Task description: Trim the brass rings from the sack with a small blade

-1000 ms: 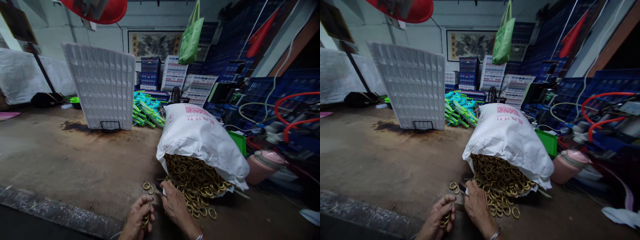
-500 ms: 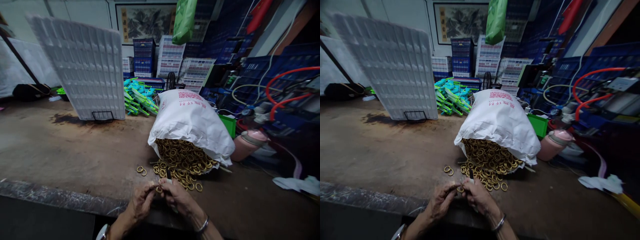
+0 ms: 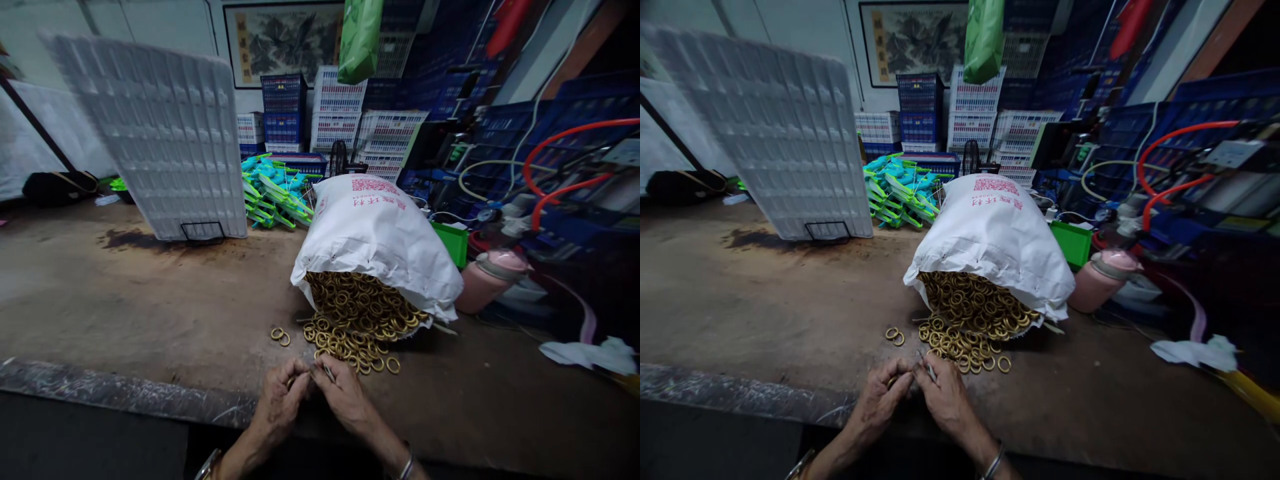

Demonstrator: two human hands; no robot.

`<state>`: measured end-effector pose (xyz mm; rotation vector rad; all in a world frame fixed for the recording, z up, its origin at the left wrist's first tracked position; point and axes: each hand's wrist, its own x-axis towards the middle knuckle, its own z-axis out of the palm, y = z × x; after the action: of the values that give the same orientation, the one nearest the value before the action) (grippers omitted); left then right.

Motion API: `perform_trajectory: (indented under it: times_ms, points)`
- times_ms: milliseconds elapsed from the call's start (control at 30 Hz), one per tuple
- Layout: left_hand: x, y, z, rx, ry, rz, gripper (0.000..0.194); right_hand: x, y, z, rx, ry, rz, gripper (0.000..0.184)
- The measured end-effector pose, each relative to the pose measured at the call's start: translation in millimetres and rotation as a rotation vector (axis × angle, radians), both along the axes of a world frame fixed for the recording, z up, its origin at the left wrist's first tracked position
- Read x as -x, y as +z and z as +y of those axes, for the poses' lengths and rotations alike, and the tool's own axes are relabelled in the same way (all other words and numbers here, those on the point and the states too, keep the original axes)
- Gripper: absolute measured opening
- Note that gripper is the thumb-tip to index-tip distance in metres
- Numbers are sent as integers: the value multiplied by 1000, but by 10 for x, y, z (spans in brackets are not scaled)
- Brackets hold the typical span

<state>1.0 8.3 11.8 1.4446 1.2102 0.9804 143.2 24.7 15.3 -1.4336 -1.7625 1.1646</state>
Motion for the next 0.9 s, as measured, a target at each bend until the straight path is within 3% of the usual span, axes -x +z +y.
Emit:
perform_trajectory:
  times_ms: [267,400,533,600,667,900]
  points:
    - [3,2,-14,368,-113,-318,32,14,-39,15,134,-59,162,29]
    - [11,23,-47,451,-115,-476,31,5,-91,36,139,-45,237,28]
    - [19,31,-60,443,-54,-452,33,-12,-111,6,-19,-61,-39,22]
    - [15,26,-56,429,-23,-441,34,-12,-109,-32,-101,18,-227,14]
    - [7,12,-47,425,11,-456,37,-3,-106,-67,-121,101,-348,22]
    - [5,-107,-31,351,43,-430,43,45,-109,-80,-138,132,-519,31]
